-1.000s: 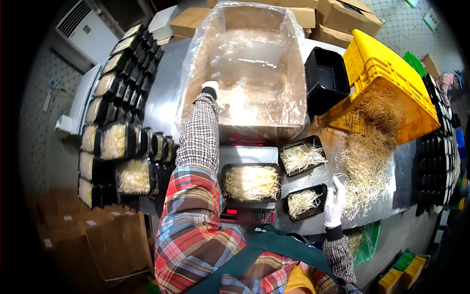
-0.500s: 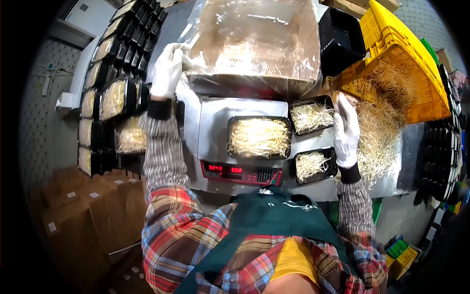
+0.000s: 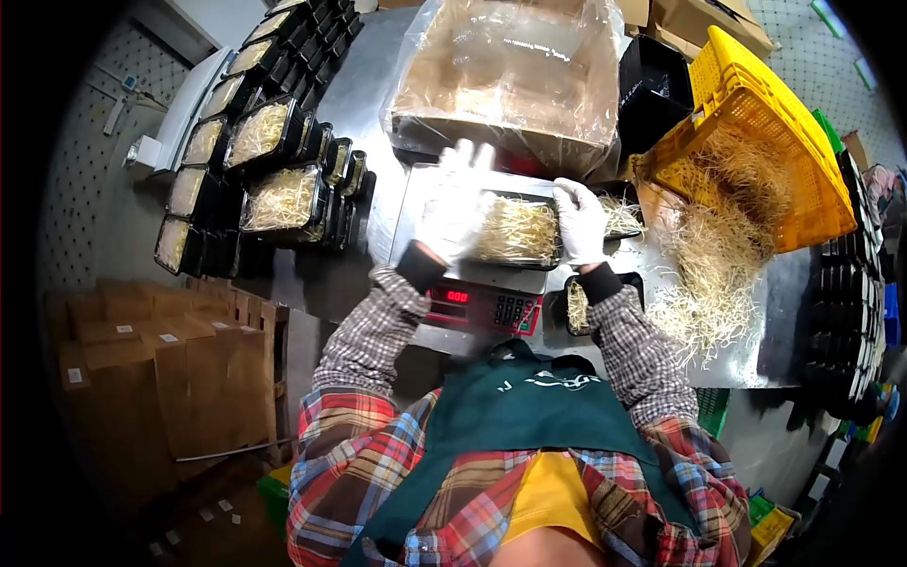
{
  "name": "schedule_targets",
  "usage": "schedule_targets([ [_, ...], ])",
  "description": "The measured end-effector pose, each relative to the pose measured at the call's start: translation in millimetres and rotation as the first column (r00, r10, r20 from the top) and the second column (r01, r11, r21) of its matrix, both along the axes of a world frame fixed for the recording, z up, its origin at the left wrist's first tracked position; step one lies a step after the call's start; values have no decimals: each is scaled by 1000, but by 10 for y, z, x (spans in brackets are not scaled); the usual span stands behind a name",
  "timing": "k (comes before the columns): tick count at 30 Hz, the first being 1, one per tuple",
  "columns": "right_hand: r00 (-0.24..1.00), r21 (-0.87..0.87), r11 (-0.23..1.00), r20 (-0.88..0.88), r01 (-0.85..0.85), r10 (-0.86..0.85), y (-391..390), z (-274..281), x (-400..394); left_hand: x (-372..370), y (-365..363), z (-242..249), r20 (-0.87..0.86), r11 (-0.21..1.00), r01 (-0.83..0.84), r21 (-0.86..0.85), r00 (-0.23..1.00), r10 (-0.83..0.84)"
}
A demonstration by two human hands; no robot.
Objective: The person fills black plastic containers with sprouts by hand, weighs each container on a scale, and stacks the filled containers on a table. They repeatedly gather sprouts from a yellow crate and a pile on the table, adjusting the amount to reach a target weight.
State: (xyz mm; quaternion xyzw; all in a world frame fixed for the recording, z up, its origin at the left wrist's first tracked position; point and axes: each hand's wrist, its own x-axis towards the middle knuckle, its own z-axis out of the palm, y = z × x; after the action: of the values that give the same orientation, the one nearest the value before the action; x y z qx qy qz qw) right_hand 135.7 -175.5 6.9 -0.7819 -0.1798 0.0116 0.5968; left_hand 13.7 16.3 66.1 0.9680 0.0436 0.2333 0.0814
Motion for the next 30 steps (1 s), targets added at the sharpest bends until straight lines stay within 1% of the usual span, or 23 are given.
schedule_targets([
  [2, 978, -219, 970, 200, 103, -59, 23, -82, -31, 87, -248, -210, -72, 999, 9, -45, 997, -12],
  [5, 955, -252, 952, 280, 174, -100, 32, -243, -39, 218, -248, -543, -286, 999, -39, -13, 958, 34],
  [6, 938, -258, 943, 324, 211, -121, 23, -264, -62, 240, -248, -554, -301, 998, -38, -42, 953, 23],
  [7, 947, -288, 931, 289, 225, -139, 20, -285, -71, 249, -230, -567, -318, 997, -36, -70, 948, 12],
  [8, 984, -205, 965, 105, 161, -142, 19, -308, -64, 253, -216, -587, -337, 995, -34, -99, 942, -1],
  [9, 989, -109, 988, -84, 110, -120, 18, -335, -60, 242, -223, -572, -308, 998, -37, -59, 951, 17],
  [10, 961, -3, 997, -266, 75, -73, 12, -405, -40, 235, -224, -545, -359, 997, -29, -65, 933, 3],
  [11, 920, 96, 995, -389, -7, 44, -31, -593, 56, 232, -215, -513, -410, 997, -22, -70, 912, -9],
  [12, 863, 224, 974, -488, -21, 131, -56, -550, 63, 243, -209, -468, -457, 997, -14, -74, 889, -22],
  [15, 874, 242, 970, -472, 5, 113, -52, -515, 16, 181, -320, -389, -410, 999, -42, 13, 911, 44],
  [17, 894, 236, 972, -438, 12, 95, -29, -572, 24, 187, -346, -494, -353, 997, -68, 39, 933, 78],
  [18, 913, 117, 993, -405, -6, 53, -35, -513, -12, 173, -351, -555, -326, 995, -82, 53, 941, 95],
  [20, 948, -125, 992, -318, -25, -16, -63, -221, -87, 161, -328, -635, -303, 997, -67, 25, 950, 71],
  [21, 972, -244, 970, -228, -3, -55, -86, -163, -183, 157, -317, -654, -291, 998, -60, 11, 955, 60],
  [22, 996, -369, 925, 7, 85, -89, -91, -250, -339, 152, -332, -623, -282, 997, -77, 25, 956, 81],
  [24, 999, -540, 841, 24, 34, -25, -186, -268, -461, 127, -382, -580, -271, 993, -110, 49, 955, 119],
  [25, 1000, -573, 819, 18, 30, -24, -176, -294, -459, 111, -390, -603, -277, 993, -113, 17, 954, 114],
  [26, 998, -571, 821, 60, 32, 3, -155, -292, -469, 81, -389, -615, -278, 995, -99, -26, 957, 88],
  [28, 1000, -547, 837, 9, 25, -24, -127, -278, -459, 114, -315, -594, -254, 992, -67, -103, 966, 39],
  [29, 1000, -533, 846, -13, 15, -26, -139, -271, -482, 92, -288, -613, -223, 992, -69, -108, 974, 43],
  [30, 999, -516, 856, -32, 5, -25, -146, -255, -486, 120, -240, -706, -103, 959, -152, -239, 986, 131],
])
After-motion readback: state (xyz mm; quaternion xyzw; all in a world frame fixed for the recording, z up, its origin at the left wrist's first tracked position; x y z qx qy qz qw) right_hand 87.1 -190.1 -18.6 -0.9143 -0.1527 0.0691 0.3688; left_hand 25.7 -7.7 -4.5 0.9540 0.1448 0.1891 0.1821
